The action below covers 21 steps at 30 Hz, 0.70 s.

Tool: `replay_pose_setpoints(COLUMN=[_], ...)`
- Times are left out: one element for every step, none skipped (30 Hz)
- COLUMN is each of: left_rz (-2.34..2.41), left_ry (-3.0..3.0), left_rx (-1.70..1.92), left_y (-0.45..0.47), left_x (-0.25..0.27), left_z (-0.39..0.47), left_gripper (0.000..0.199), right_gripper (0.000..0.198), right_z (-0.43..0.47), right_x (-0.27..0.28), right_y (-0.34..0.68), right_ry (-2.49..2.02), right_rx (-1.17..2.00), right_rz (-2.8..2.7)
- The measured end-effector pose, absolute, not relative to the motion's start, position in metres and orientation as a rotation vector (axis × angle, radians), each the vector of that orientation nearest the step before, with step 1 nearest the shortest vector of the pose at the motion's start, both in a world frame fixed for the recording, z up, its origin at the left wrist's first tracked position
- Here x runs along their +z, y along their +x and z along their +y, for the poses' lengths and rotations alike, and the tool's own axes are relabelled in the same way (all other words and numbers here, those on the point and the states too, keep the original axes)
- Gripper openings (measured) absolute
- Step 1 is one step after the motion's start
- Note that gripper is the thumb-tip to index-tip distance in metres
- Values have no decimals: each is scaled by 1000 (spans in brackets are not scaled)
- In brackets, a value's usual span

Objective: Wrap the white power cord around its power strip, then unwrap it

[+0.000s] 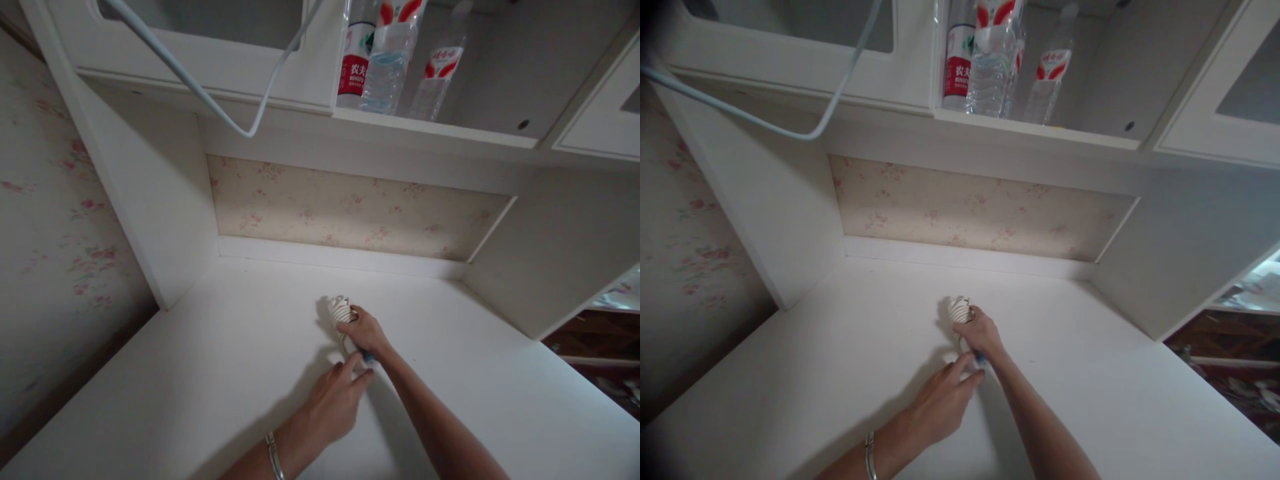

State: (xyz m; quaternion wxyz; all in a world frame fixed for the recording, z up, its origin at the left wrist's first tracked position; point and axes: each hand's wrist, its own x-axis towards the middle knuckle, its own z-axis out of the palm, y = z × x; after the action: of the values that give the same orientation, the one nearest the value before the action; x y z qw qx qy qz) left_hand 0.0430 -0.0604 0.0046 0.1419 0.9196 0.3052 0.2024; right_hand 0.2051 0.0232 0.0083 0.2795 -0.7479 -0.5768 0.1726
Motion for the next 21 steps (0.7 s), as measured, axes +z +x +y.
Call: replay_pose_setpoints(left_rz=[885,895,908,917,921,915,900,881,864,852,846,848,855,861,863,861,860,857,857,860,867], left_ry=[2627,2602,2580,2567,2564,2570,2583,2599,2612,2621,2624,2620,2612,2603,2595,2591,2589,2591,2595,2598,2600], left_rx=[602,604,596,582,566,551,539,531,527,527,530,536,543,549,552,552,552,550,548,546,546], left_y=[40,38,36,35,35,35,36,38,40,42,44,45,46,47,47,48,48,48,48,48,48], left_x=[6,7,8,7,6,4,1,-2,-6,-9,-12,-15,-17,-19,-20,-20,-21,-21,-20,-20,-20], left_z=[-61,-61,-61,-60,-59,-57,-56,-55,-54,-53,-53,-52,-51,-51,-50,-49,-49,-48,-48,-48,-48], left_gripper=[40,35,29,24,22,22,22,21,20,19,18,17,16,16,15,14,14,13,13,13,13], right_gripper=[68,68,69,69,71,73,73,73,71,70,68,67,66,66,65,66,67,69,71,74,77], right_z=[30,37,43,50,55,60,64,66,68,69,70,71,72,74,76,78,81,84,86,88,90], right_x=[8,9,11,13,16,20,24,27,30,32,32,32,29,26,21,16,11,6,3,0,-3], right_y=[220,236,254,272,290,306,322,336,348,360,370,379,388,397,405,413,420,427,433,437,441], right_ry=[-2040,-2086,-2150,-2222,-2263,-2297,-2328,-2354,-2376,-2395,-2410,-2423,-2436,-2449,-2464,-2481,-2501,-2520,-2534,-2540,-2537], right_rx=[445,406,362,323,302,284,265,247,228,211,198,187,180,175,173,173,176,181,188,199,216], right_rz=[-1514,-1479,-1439,-1382,-1339,-1302,-1269,-1239,-1214,-1192,-1173,-1159,-1151,-1146,-1142,-1137,-1134,-1136,-1145,-1161,-1184])
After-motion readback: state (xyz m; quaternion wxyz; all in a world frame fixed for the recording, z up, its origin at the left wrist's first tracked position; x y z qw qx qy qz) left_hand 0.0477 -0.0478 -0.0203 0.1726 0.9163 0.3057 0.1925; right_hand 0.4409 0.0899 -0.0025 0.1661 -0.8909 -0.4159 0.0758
